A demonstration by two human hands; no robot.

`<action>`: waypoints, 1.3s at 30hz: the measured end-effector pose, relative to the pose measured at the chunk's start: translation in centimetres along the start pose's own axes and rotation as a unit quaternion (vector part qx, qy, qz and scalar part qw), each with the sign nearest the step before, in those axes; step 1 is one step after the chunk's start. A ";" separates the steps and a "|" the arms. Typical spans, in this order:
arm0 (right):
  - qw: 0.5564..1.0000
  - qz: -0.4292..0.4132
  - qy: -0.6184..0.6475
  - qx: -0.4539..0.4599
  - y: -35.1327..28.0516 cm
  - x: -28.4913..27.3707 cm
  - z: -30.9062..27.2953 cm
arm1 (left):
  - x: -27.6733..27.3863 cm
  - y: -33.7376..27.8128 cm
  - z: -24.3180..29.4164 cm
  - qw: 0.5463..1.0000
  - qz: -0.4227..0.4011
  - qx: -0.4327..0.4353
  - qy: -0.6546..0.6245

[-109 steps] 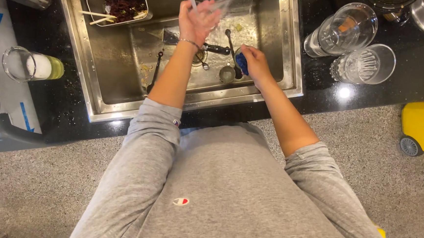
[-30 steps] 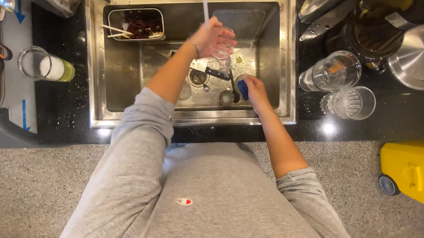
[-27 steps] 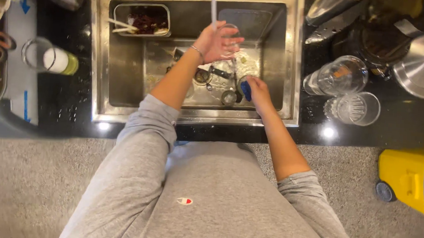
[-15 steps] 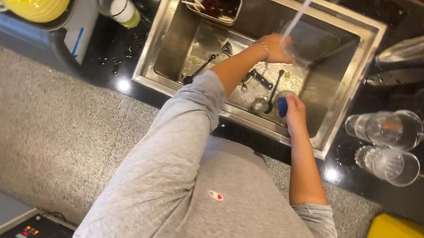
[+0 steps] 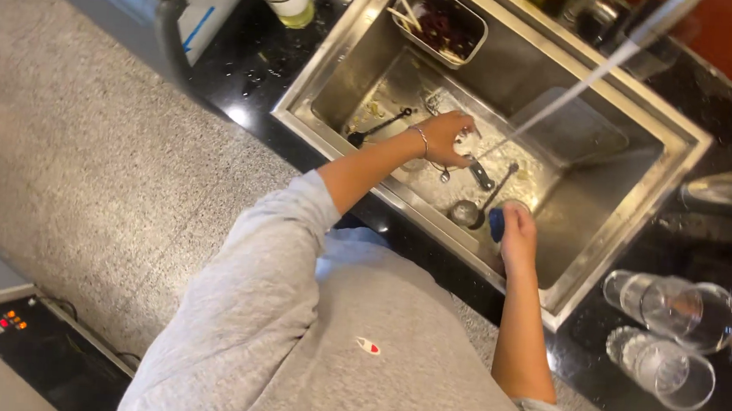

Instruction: Washing and rinsing various glassware in a sink and placing them on a drying tray.

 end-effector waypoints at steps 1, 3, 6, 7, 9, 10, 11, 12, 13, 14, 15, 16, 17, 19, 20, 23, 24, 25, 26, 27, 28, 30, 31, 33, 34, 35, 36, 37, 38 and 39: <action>1.000 -0.009 -0.004 -0.004 0.2 0.4 -0.3 | -0.7 0.1 0.1 1.000 0.005 -0.008 0.005; 0.996 0.005 -0.049 -0.080 0.4 1.0 -1.2 | -0.9 -0.2 -0.6 0.826 0.068 -0.198 -0.524; 0.995 -0.002 -0.099 -0.023 0.8 2.4 -2.0 | -8.5 -1.9 3.8 0.733 0.027 -0.389 -0.557; 0.994 -0.008 -0.103 -0.023 0.2 3.1 -3.0 | -7.6 -2.7 2.5 0.730 0.032 -0.393 -0.558; 0.998 -0.042 -0.043 0.006 -0.9 4.3 -4.8 | -6.5 -2.7 1.1 0.980 -0.196 -0.027 0.024; 0.998 -0.046 -0.048 0.005 -1.4 4.7 -5.8 | -5.9 -3.0 0.7 0.981 -0.192 -0.032 0.023; 0.997 -0.039 -0.070 0.010 -1.7 5.2 -6.9 | -6.1 -2.9 -0.1 0.988 -0.072 -0.056 -0.127; 0.995 -0.031 -0.092 0.016 -2.1 5.8 -7.9 | -6.3 -3.0 -1.1 0.958 0.051 -0.076 -0.273; 0.995 -0.033 -0.094 0.018 -1.4 5.9 -7.2 | -8.1 -2.8 0.0 0.957 0.052 -0.078 -0.275; 0.996 -0.033 -0.073 0.023 -0.7 5.9 -6.5 | -9.5 -2.9 0.6 0.903 0.071 -0.178 -0.385; 0.998 -0.034 -0.052 0.030 -0.1 6.0 -5.6 | -10.8 -3.2 1.5 0.825 0.086 -0.274 -0.487; 0.997 -0.036 -0.053 0.034 0.1 6.1 -5.1 | -10.2 -3.7 1.1 0.823 0.085 -0.277 -0.488; 0.997 -0.058 -0.037 0.035 0.7 6.4 -5.0 | -9.7 -3.6 0.4 0.778 0.103 -0.298 -0.544; 0.996 -0.074 -0.016 0.038 0.9 7.1 -5.5 | -9.2 -3.9 -0.5 0.729 0.113 -0.315 -0.597; 0.997 -0.062 -0.038 0.034 0.7 7.5 -6.0 | -8.8 -4.1 -0.7 0.649 0.133 -0.320 -0.677; 0.998 -0.032 -0.059 0.007 0.9 7.2 -5.9 | -9.8 -3.8 0.3 0.542 0.134 -0.278 -0.782; 0.997 -0.030 -0.060 -0.023 1.2 7.1 -5.7 | -10.7 -3.6 0.7 0.525 0.131 -0.238 -0.806; 0.998 -0.020 -0.059 -0.016 0.9 7.0 -5.8 | -11.4 -3.4 1.4 0.520 0.121 -0.239 -0.811; 0.999 -0.027 -0.047 -0.005 0.5 6.9 -5.8 | -12.2 -3.2 2.2 0.479 0.129 -0.230 -0.837; 0.999 -0.035 -0.035 0.004 0.3 6.9 -6.0 | -13.0 -3.0 2.8 0.438 0.140 -0.221 -0.860; 0.999 -0.027 -0.035 0.010 -0.3 6.3 -5.9 | -13.1 -2.8 3.6 0.433 0.132 -0.221 -0.864; 0.999 -0.035 -0.014 0.023 -0.7 6.3 -6.4 | -15.3 -2.2 4.2 0.492 0.131 -0.098 -0.855; 0.999 -0.030 -0.010 0.022 -0.6 5.8 -6.1 | -16.2 -1.6 4.9 0.493 0.124 -0.097 -0.856; 0.998 -0.041 0.008 0.037 -0.7 5.0 -5.0 | -17.8 -1.0 6.5 0.478 0.114 -0.094 -0.866; 0.998 -0.036 0.010 0.042 -0.8 4.6 -4.6 | -17.8 -0.5 6.7 0.475 0.109 -0.096 -0.868; 0.996 -0.038 0.058 0.064 -0.9 4.3 -3.8 | -17.9 -0.1 7.2 0.469 0.096 -0.069 -0.875; 0.990 -0.039 0.106 0.086 -1.1 4.0 -3.0 | -18.0 0.1 7.6 0.462 0.083 -0.042 -0.882; 0.990 -0.036 0.107 0.087 -1.0 3.7 -2.7 | -17.6 0.9 7.5 0.461 0.081 -0.043 -0.883; 0.989 -0.042 0.117 0.080 -0.9 3.5 -2.5 | -16.5 1.4 7.0 0.595 0.042 -0.139 -0.791; 0.988 -0.050 0.127 0.075 -0.9 3.5 -2.2 | -15.6 1.5 6.3 0.707 0.002 -0.230 -0.669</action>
Point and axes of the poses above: each hand's wrist, its own y-axis towards the middle knuckle, its own x-axis out of the palm, z = x × y, the point moved 4 cm from there along y, towards the middle knuckle, and after that the axes turned 13 degrees about x, right-handed, at the moved point
